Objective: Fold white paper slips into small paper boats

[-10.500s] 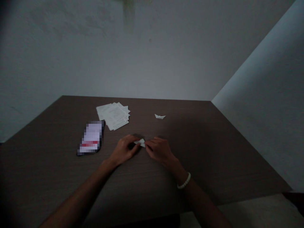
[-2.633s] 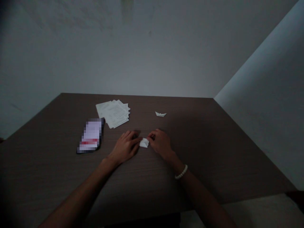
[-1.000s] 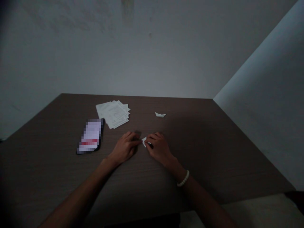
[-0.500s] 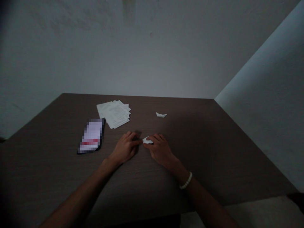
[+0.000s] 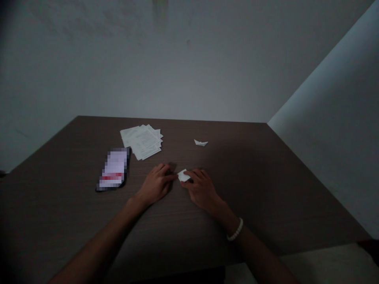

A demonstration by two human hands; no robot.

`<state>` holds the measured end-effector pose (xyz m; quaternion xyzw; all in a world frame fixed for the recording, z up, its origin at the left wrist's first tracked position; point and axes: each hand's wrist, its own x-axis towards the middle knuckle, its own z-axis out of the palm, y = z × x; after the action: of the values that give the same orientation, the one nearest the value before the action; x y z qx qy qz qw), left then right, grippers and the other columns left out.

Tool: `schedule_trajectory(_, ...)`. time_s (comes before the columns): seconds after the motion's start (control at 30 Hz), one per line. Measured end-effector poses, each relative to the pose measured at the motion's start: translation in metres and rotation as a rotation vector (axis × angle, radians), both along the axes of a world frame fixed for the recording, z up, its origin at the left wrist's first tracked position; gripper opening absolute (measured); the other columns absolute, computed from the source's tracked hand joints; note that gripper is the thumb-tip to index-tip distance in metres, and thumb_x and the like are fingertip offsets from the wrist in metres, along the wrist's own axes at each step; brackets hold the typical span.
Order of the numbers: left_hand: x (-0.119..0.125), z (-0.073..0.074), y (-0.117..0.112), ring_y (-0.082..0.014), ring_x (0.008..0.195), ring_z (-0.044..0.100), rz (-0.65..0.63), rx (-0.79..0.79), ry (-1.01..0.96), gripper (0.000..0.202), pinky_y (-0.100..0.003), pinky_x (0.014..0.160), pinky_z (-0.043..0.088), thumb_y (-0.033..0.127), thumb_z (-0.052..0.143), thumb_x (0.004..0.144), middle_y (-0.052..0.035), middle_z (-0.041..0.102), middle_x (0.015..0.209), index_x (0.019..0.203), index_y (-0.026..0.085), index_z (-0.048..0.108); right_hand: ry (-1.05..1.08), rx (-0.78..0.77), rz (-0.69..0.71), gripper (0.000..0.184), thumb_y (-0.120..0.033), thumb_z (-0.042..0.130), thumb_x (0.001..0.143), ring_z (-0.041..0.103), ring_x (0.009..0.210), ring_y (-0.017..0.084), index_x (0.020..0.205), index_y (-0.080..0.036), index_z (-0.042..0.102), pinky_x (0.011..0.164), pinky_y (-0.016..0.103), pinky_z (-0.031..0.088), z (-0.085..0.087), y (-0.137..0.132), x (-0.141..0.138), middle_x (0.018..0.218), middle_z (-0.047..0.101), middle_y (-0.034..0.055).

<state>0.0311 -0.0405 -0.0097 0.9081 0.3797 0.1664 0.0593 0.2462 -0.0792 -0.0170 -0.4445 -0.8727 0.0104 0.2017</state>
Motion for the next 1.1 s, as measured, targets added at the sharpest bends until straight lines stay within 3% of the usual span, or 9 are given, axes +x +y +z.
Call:
schedule_trajectory(0.2, -0.001, -0.003, 0.001, -0.026, 0.101, 0.045, -0.021, -0.001, -0.001, 0.033, -0.04, 0.085, 0.042, 0.013, 0.052, 0.082, -0.0101, 0.055, 0.107, 0.109, 0.021, 0.069, -0.014, 0.001, -0.019, 0.036, -0.005, 0.058, 0.081, 0.047, 0.115, 0.025, 0.107, -0.027, 0.07, 0.093, 0.041, 0.039, 0.002, -0.005, 0.003, 0.134, 0.053, 0.0059)
schedule_trajectory(0.5, 0.0, -0.003, 0.001, -0.0246, 0.098, 0.047, -0.056, 0.005, 0.027, 0.029, -0.038, 0.083, 0.043, 0.014, 0.05, 0.086, -0.0104, 0.055, 0.105, 0.109, 0.019, 0.067, -0.185, 0.036, 0.108, 0.031, -0.009, 0.057, 0.086, 0.052, 0.105, 0.022, 0.115, -0.018, 0.063, 0.089, 0.037, 0.038, 0.005, -0.006, 0.006, 0.113, 0.066, 0.0061)
schedule_trajectory(0.7, 0.0, -0.004, -0.001, -0.0242, 0.099, 0.047, -0.104, -0.005, 0.043, 0.031, -0.04, 0.087, 0.045, 0.012, 0.049, 0.086, -0.0118, 0.055, 0.109, 0.113, 0.015, 0.064, -0.17, 0.014, 0.096, 0.032, -0.009, 0.056, 0.086, 0.052, 0.106, 0.022, 0.117, -0.018, 0.062, 0.089, 0.037, 0.038, 0.003, -0.008, 0.006, 0.115, 0.065, 0.0065)
schedule_trajectory(1.1, 0.001, -0.003, -0.002, -0.0264, 0.111, 0.048, -0.211, -0.008, 0.035, 0.038, -0.043, 0.093, 0.042, 0.008, 0.053, 0.082, -0.012, 0.056, 0.118, 0.117, 0.019, 0.064, -0.132, -0.048, 0.031, 0.04, -0.009, 0.055, 0.085, 0.051, 0.108, 0.022, 0.123, -0.02, 0.059, 0.09, 0.039, 0.038, 0.004, -0.013, 0.004, 0.12, 0.063, 0.0065)
